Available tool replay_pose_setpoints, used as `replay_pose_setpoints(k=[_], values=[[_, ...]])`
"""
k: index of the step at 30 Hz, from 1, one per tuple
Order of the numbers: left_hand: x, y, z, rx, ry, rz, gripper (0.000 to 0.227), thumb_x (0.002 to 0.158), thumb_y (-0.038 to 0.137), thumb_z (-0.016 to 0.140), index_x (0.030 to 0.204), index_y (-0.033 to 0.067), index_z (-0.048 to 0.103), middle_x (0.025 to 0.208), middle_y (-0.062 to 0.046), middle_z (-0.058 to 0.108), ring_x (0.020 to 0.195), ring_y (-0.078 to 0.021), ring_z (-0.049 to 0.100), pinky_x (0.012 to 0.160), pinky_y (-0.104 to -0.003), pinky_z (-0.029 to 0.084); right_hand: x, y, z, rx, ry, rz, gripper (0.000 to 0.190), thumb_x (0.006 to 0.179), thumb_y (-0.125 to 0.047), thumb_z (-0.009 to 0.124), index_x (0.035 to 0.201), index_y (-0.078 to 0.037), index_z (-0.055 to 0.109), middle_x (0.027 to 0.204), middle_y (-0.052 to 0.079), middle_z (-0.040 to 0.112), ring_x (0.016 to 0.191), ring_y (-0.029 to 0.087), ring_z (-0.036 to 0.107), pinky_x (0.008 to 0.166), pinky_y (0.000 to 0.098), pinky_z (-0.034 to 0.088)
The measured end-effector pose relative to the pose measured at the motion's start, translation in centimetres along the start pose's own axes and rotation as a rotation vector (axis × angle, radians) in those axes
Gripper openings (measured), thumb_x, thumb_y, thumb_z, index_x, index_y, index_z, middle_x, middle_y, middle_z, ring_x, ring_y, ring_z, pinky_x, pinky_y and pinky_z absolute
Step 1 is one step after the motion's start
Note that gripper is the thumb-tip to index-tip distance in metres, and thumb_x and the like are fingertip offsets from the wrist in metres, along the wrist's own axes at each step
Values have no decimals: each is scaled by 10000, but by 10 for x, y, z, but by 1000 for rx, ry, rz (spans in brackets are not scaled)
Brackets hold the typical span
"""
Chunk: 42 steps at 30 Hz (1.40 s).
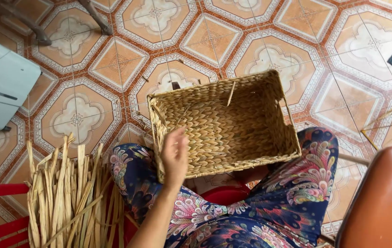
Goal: The recorder weaves a rectangular basket using natural fiber strips, finishing the frame and edges.
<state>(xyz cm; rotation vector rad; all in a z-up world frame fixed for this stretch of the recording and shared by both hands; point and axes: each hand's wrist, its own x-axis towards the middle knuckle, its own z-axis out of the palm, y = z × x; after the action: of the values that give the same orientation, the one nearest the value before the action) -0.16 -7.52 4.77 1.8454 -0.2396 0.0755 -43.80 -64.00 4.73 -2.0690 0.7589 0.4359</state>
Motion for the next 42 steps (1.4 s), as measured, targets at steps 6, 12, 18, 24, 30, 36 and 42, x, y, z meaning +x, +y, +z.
replay_pose_setpoints(k=[6, 12, 18, 24, 30, 36, 42], values=[[44, -8, 105, -29, -363, -247, 370, 1001, 267, 608, 1333, 107, 642, 946, -96, 769, 622, -118, 651, 478, -269, 519, 92, -207, 39, -41, -95, 2, 576, 769, -372, 816, 1311, -250, 663, 896, 66, 725, 823, 183, 728, 685, 357, 550], [77, -54, 188, -31, -146, 16, 386, 1008, 295, 686, 1279, 23, 640, 1037, -91, 745, 723, -99, 707, 582, -238, 562, 170, -373, 60, -138, -164, 53, 608, 756, -482, 800, 1305, -257, 668, 906, 75, 734, 808, 199, 737, 676, 371, 565], [82, -23, 191, -215, -257, -341, 242, 979, 273, 694, 1040, 43, 741, 729, -22, 737, 539, -80, 613, 486, -255, 482, 220, -403, 76, -198, -182, -21, 657, 761, -602, 767, 1283, -207, 704, 844, 121, 761, 714, 224, 646, 599, 389, 507], [75, -28, 192, -360, -223, -362, 215, 998, 265, 679, 1025, 58, 731, 748, 5, 728, 559, -49, 627, 485, -222, 498, 235, -411, 78, -301, -163, -48, 670, 744, -608, 778, 1262, -188, 714, 757, 67, 745, 649, 190, 658, 554, 378, 510], [71, -31, 198, -332, -267, -336, 206, 996, 278, 650, 1040, 88, 716, 776, -5, 738, 550, -47, 638, 453, -206, 498, 240, -408, 76, -164, -177, -21, 610, 770, -513, 773, 1271, -171, 711, 704, 79, 679, 578, 180, 587, 491, 352, 445], [69, -24, 199, -393, -276, -355, 209, 1009, 270, 653, 1040, 74, 719, 773, -13, 735, 565, -47, 639, 474, -199, 506, 236, -429, 73, -208, -191, -10, 545, 811, -506, 785, 1220, -149, 739, 677, 85, 675, 521, 185, 566, 464, 349, 443], [68, -23, 203, -448, -278, -356, 209, 1020, 261, 642, 1045, 64, 708, 766, -13, 728, 567, -46, 638, 476, -196, 506, 237, -434, 75, -298, -172, 11, 506, 818, -521, 781, 1202, -192, 763, 695, 99, 705, 524, 177, 584, 482, 357, 478]])
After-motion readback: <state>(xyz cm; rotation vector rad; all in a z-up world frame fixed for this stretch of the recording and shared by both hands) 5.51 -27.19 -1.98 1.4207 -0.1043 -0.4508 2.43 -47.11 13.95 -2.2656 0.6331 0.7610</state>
